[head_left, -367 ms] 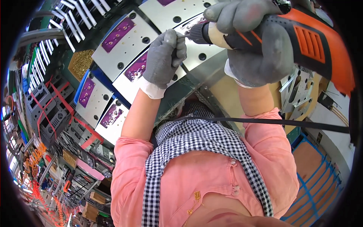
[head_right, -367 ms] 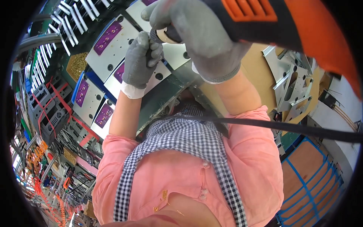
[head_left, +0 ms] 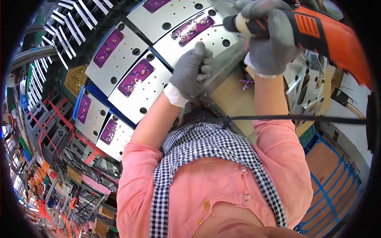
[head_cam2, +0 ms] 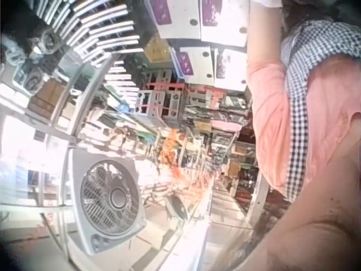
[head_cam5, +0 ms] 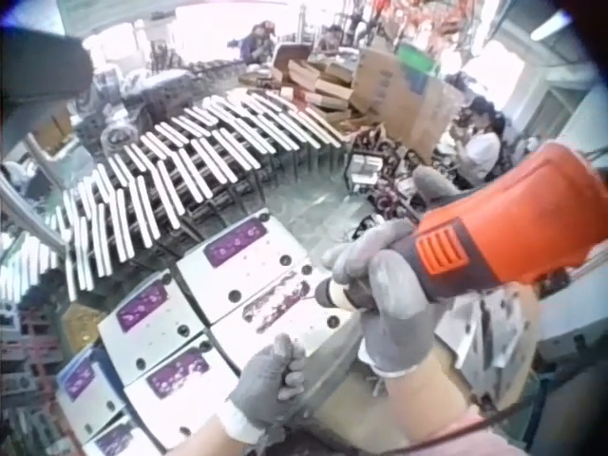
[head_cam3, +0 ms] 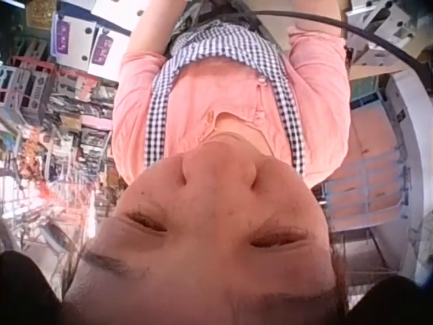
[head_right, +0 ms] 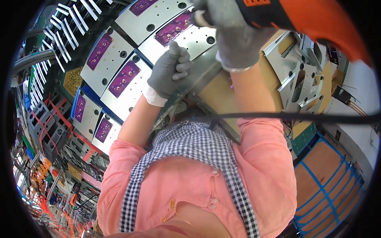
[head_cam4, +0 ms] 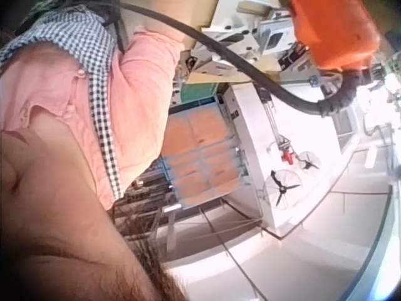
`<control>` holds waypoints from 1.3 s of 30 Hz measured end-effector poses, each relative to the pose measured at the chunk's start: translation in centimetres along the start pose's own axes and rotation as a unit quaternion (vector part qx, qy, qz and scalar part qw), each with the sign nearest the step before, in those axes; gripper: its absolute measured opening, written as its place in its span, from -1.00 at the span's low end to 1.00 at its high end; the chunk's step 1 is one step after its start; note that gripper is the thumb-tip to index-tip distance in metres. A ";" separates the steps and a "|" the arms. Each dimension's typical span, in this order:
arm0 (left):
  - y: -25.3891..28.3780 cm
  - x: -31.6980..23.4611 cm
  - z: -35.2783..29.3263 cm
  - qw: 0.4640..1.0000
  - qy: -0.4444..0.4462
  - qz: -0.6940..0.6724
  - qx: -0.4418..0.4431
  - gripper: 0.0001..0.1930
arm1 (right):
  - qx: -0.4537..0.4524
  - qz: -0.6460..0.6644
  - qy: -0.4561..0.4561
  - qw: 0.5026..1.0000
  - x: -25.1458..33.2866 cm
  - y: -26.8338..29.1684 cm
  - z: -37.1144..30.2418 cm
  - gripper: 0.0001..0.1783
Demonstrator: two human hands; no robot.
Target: Assembling electronic device panels by attaching purple plates to metal frames using an electric screwdriver.
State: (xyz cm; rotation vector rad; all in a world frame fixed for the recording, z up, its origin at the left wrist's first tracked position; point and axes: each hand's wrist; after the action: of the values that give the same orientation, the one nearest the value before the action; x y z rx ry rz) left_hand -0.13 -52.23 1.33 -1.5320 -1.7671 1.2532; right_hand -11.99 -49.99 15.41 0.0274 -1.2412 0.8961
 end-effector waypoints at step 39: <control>2.9 1.2 1.2 0.959 -0.071 0.170 -0.217 -0.74 | 0.039 -0.207 0.037 0.977 -10.3 6.4 2.4 -0.24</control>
State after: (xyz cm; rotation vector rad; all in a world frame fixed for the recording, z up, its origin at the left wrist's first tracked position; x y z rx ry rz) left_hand 0.07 -51.58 -1.98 -2.1124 -2.0331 1.2041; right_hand -18.15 -52.67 5.07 0.3021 -1.0773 0.5753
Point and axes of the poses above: each hand's wrist, its own z-axis towards the middle knuckle, its own y-axis out of the back of the hand, x = y × z, and after that the axes turned 6 degrees about -x, right-handed
